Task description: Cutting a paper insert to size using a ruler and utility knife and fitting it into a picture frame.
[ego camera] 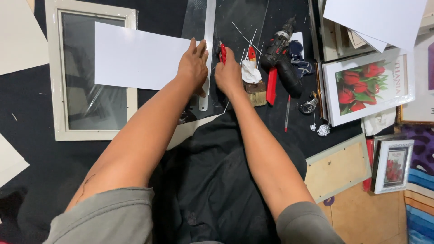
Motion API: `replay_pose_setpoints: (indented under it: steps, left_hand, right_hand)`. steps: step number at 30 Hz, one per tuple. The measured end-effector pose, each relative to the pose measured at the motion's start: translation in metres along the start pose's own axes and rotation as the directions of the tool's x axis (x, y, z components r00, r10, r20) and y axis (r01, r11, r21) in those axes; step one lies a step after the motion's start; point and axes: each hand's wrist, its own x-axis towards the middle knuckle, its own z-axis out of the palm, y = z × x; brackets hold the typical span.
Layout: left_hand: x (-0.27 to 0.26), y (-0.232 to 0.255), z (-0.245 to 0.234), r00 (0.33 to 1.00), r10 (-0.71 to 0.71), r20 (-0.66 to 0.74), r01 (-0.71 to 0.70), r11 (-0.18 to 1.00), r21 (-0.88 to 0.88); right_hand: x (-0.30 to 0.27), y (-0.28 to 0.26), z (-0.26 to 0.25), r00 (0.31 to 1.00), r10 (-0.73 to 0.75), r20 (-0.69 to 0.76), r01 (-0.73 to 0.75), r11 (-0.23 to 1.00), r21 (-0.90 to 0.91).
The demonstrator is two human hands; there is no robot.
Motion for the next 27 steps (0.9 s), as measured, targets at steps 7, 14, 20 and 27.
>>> replay_pose_setpoints:
  steps: [7,14,20,27]
  left_hand:
    - [0.004,-0.001,0.009,1.000,0.005,-0.015,-0.005,1.000,-0.003]
    - [0.000,-0.006,0.013,0.999,0.026,-0.032,-0.026,1.000,-0.012]
    - [0.002,-0.005,0.013,0.998,0.022,-0.060,-0.021,1.000,0.008]
    - [-0.003,-0.007,0.009,0.999,0.031,-0.016,-0.031,1.000,0.002]
  right_hand:
    - [-0.014,-0.025,0.001,0.996,0.012,0.093,-0.004,0.996,-0.091]
    - [-0.014,-0.031,0.008,0.997,0.038,0.072,-0.030,0.993,-0.115]
    - [-0.013,-0.026,0.004,0.998,-0.011,0.057,0.020,0.988,-0.154]
    - [-0.040,-0.053,-0.012,0.988,0.069,0.137,-0.048,0.988,-0.148]
